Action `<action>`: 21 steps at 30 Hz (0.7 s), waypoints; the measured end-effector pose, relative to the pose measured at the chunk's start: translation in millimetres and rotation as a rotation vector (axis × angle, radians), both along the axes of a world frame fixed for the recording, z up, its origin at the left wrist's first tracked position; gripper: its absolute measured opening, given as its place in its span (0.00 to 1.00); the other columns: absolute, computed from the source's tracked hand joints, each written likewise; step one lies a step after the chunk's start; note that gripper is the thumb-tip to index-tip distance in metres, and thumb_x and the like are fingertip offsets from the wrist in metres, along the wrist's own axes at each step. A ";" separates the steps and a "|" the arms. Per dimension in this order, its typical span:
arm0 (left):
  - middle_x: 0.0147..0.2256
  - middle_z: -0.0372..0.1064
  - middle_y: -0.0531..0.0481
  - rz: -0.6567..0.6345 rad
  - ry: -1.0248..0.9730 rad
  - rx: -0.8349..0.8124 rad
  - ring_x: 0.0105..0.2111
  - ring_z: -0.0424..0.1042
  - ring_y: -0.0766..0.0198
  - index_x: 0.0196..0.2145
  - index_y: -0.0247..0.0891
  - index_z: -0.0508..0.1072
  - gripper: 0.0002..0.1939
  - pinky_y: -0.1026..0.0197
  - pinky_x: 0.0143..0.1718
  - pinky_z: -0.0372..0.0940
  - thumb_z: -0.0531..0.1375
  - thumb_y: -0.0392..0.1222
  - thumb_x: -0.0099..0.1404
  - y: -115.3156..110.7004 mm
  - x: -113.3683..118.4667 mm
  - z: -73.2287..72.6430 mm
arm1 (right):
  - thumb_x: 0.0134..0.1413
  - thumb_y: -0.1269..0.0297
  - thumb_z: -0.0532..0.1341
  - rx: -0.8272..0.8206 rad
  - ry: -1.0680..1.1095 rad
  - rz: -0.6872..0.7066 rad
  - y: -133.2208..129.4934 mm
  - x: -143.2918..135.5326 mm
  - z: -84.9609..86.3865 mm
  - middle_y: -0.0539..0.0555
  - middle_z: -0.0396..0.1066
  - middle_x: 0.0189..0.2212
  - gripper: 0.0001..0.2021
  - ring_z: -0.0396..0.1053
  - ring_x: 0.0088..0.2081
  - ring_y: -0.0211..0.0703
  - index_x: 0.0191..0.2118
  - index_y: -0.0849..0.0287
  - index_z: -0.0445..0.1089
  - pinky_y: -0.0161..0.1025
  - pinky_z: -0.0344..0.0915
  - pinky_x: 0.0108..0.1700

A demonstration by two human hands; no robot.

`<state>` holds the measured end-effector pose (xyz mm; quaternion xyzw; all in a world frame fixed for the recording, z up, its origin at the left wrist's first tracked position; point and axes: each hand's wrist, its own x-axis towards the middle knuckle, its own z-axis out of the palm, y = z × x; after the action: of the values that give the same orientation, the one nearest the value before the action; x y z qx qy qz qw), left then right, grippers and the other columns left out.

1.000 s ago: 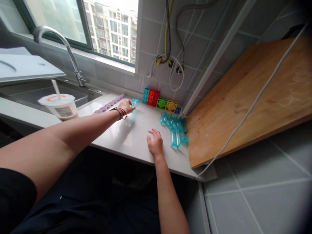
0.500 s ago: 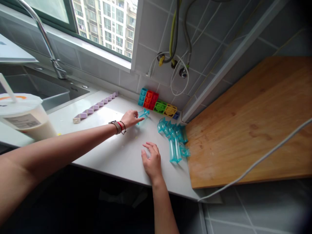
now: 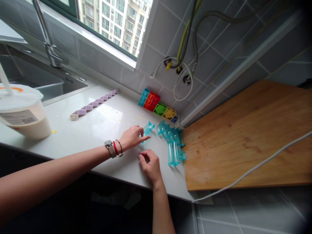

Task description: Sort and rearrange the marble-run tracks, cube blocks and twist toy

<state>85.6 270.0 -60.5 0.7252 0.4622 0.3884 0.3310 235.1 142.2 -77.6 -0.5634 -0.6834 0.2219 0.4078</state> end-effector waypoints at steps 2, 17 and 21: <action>0.31 0.66 0.46 -0.030 0.012 0.017 0.30 0.66 0.55 0.23 0.42 0.72 0.20 0.57 0.36 0.60 0.71 0.59 0.56 -12.8 -3.2 4.2 | 0.60 0.66 0.63 -0.020 -0.066 0.061 -2.5 -1.8 2.8 0.52 0.78 0.33 0.05 0.74 0.36 0.46 0.36 0.54 0.78 0.41 0.69 0.44; 0.35 0.72 0.42 -0.242 0.270 0.176 0.30 0.72 0.56 0.31 0.42 0.80 0.16 0.55 0.32 0.62 0.58 0.52 0.69 -55.4 31.3 24.4 | 0.53 0.65 0.63 -0.005 -0.374 0.120 -6.2 -8.2 -8.8 0.49 0.70 0.20 0.06 0.68 0.25 0.45 0.26 0.54 0.69 0.39 0.60 0.31; 0.35 0.72 0.40 -0.228 0.319 0.201 0.30 0.72 0.54 0.29 0.41 0.79 0.17 0.53 0.32 0.62 0.56 0.49 0.71 -56.0 40.9 26.4 | 0.50 0.68 0.63 -0.017 -0.424 0.087 -7.0 -10.3 -9.5 0.50 0.71 0.21 0.05 0.69 0.26 0.47 0.26 0.54 0.69 0.40 0.59 0.30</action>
<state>126.6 214.1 -34.1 0.8543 0.3828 0.2730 0.2216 224.8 135.2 -87.2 -0.5707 -0.7758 0.1217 0.2402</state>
